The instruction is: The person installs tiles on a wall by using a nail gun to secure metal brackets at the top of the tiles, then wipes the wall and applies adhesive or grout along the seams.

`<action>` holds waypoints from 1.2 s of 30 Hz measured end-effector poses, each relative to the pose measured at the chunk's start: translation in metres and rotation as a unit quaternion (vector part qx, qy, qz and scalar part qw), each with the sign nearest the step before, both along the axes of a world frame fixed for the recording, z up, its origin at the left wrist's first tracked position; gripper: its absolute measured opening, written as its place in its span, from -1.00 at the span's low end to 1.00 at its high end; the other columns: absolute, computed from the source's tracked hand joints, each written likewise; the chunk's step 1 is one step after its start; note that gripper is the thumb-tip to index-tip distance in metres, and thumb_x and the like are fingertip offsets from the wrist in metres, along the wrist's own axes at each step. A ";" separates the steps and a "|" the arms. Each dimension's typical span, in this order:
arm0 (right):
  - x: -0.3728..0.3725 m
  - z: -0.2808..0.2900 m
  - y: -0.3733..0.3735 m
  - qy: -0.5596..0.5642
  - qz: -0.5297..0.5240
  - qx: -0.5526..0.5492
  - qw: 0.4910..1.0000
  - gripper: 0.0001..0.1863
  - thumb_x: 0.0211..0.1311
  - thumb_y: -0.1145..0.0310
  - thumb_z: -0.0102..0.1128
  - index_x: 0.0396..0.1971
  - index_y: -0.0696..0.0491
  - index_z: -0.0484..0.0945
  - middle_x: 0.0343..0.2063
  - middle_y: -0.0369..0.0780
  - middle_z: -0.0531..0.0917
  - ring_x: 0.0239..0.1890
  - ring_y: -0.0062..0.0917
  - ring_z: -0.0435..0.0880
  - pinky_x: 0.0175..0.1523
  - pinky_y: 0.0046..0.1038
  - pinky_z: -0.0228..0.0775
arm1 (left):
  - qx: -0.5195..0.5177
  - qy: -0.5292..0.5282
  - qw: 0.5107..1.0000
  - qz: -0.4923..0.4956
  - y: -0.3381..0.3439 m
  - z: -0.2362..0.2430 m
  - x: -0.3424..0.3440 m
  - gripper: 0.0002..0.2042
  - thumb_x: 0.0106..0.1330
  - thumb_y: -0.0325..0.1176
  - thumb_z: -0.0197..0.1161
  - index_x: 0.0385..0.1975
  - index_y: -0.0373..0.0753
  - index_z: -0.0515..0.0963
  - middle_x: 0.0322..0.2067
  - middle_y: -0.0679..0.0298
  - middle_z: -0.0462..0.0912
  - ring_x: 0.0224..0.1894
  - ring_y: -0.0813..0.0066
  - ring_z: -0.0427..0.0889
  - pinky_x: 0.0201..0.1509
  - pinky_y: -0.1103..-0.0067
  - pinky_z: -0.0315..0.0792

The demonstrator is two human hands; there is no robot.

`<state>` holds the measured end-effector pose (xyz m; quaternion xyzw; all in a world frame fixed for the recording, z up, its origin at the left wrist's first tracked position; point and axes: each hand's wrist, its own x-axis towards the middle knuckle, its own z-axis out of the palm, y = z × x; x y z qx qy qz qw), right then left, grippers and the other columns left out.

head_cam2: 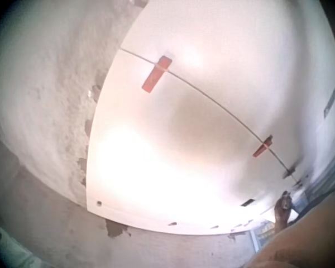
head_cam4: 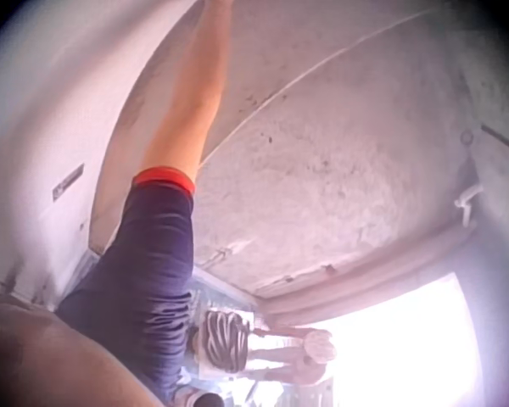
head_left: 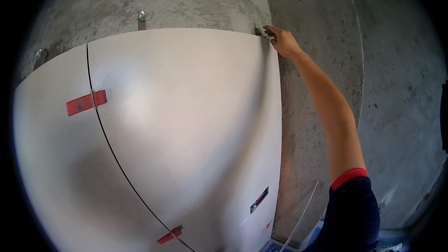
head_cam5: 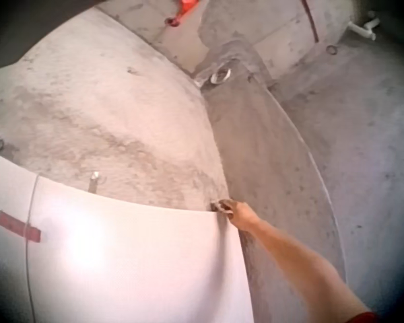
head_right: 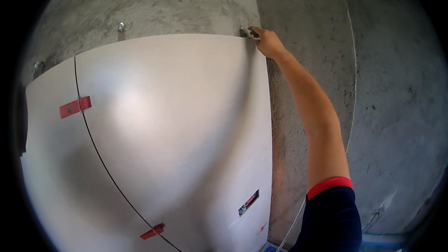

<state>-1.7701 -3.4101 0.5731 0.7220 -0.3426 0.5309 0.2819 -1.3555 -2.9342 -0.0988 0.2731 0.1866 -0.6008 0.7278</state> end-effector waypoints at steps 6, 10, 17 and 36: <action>-0.032 -0.029 0.017 0.059 -0.528 -0.083 0.843 -0.40 0.32 0.25 -0.07 0.33 0.06 0.12 0.29 -0.10 0.28 0.38 -0.32 0.14 0.42 -0.20 -0.08 | -0.148 0.033 0.988 -0.043 0.007 -0.011 0.007 -0.54 0.33 -0.47 0.00 0.23 -0.40 0.16 -0.30 0.12 0.43 -0.37 0.47 0.38 -0.38 0.67 0.35; -0.044 -0.073 0.038 0.117 -0.601 0.105 0.784 -0.29 0.42 -0.07 -0.37 0.41 0.02 -0.16 0.44 -0.24 -0.13 0.48 -0.42 -0.29 0.48 -0.17 -0.59 | -0.148 0.031 0.987 -0.060 0.014 0.008 -0.006 -0.55 0.34 -0.48 -0.02 0.23 -0.38 0.16 -0.36 0.20 0.40 -0.44 0.53 0.35 -0.41 0.68 0.34; 0.014 -0.329 0.110 0.271 -0.217 0.331 0.878 -0.56 0.30 0.22 0.04 0.13 0.08 0.41 0.04 -0.12 0.52 0.12 -0.36 0.47 0.18 -0.19 0.30 | -0.155 -0.021 0.981 -0.118 0.013 0.019 -0.008 -0.55 0.34 -0.48 -0.02 0.23 -0.38 0.17 -0.37 0.21 0.40 -0.46 0.54 0.34 -0.42 0.68 0.33; 0.288 -0.576 0.432 0.107 0.387 0.582 0.707 -0.72 0.03 0.18 0.24 -0.34 0.07 0.62 -0.38 -0.06 0.60 -0.28 -0.19 0.56 -0.17 -0.22 0.41 | -0.176 -0.088 0.962 -0.191 0.097 0.046 0.043 -0.56 0.35 -0.48 -0.02 0.23 -0.37 0.17 -0.42 0.26 0.38 -0.52 0.58 0.31 -0.45 0.70 0.31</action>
